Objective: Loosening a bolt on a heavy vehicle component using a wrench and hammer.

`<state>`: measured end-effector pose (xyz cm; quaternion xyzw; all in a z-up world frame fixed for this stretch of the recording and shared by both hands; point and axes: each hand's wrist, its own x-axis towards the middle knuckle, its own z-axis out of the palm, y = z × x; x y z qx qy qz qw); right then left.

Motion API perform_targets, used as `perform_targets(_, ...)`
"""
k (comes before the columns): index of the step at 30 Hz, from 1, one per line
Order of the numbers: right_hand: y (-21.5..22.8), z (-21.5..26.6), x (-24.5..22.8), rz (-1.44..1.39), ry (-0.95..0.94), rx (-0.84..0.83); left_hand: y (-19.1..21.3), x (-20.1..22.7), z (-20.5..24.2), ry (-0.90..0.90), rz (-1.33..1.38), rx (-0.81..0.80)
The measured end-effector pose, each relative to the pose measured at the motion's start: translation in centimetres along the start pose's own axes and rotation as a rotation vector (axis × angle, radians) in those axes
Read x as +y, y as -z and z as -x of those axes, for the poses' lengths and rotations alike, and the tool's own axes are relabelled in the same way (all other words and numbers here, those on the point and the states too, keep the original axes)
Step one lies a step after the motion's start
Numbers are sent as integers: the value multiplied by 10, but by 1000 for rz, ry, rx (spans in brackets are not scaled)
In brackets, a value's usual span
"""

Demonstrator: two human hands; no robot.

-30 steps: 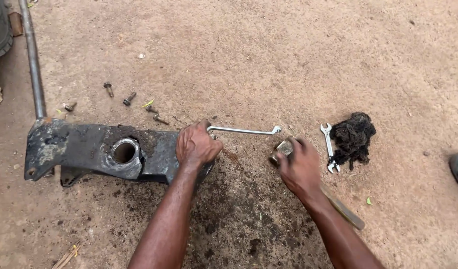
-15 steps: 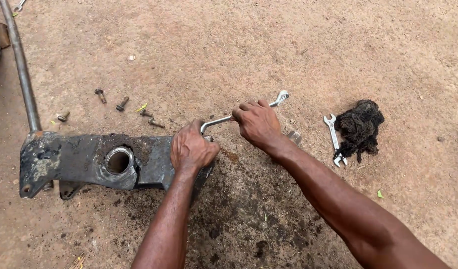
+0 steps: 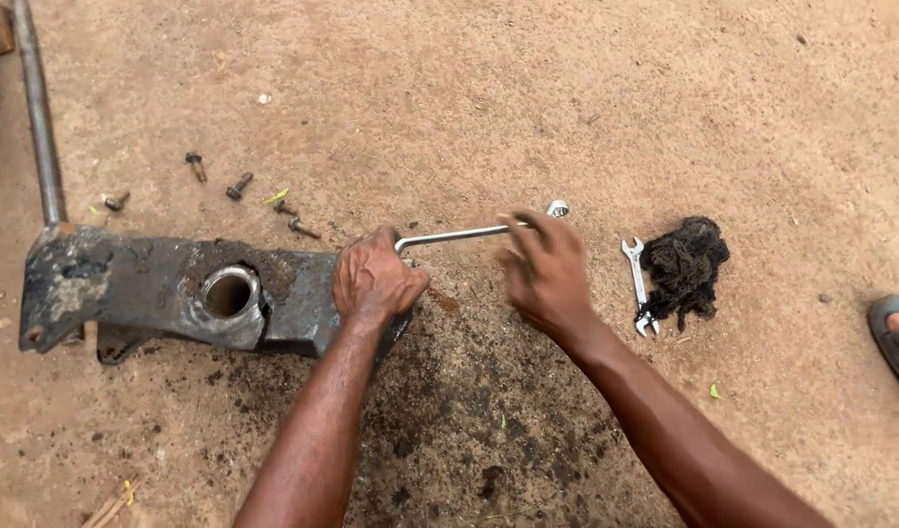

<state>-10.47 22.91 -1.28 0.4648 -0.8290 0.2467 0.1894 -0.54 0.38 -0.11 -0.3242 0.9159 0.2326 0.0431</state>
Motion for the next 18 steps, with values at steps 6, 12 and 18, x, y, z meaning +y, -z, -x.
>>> perform_targets(6, 40, 145, 37, 422, -694, -722, -13, -15, -4, -43, 5, 15)
perform_targets(12, 17, 194, 83, 413, -661, -754, -3, -15, 7, -46, 10, -42)
perform_targets(18, 36, 186, 43, 163, -875, -778, -16, -28, 5, -201, -56, 11)
